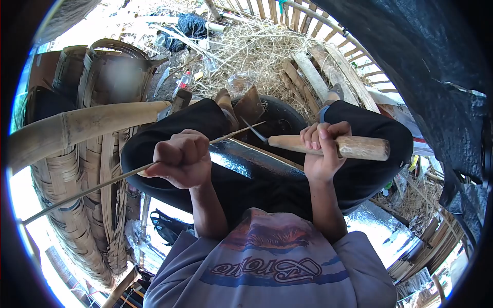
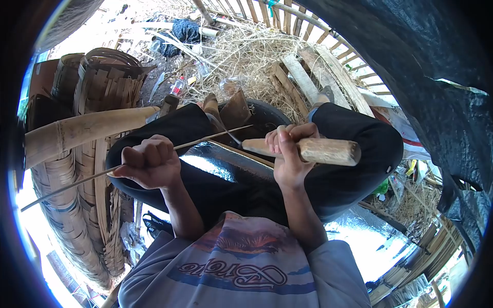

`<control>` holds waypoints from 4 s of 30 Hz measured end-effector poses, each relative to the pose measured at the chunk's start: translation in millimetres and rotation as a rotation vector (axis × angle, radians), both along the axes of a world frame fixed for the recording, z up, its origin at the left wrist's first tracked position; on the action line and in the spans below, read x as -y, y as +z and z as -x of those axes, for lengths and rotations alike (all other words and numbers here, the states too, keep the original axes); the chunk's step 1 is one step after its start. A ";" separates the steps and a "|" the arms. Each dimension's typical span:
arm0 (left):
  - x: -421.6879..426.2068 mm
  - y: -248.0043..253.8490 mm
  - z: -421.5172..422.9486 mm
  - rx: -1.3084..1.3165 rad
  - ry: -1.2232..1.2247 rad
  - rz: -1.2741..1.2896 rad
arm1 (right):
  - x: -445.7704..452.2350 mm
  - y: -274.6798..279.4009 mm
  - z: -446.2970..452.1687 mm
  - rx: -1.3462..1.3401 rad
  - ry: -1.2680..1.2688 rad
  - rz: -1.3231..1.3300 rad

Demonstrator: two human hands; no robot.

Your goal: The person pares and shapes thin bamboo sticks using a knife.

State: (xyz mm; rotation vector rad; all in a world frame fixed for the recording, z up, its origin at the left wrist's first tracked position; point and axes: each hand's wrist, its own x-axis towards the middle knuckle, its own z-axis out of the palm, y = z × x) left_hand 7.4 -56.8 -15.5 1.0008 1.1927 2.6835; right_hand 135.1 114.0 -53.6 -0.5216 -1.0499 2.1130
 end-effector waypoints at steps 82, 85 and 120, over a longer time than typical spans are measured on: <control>-56.2 -62.0 4.6 0.278 0.305 0.159 | -35.6 -84.4 26.9 0.186 -0.149 -0.023; -57.3 -75.2 5.8 0.262 0.167 0.076 | -44.8 -81.1 24.1 0.195 -0.245 -0.073; -55.4 -77.2 0.5 0.295 0.185 0.166 | -34.6 -162.1 40.0 0.190 -0.344 0.009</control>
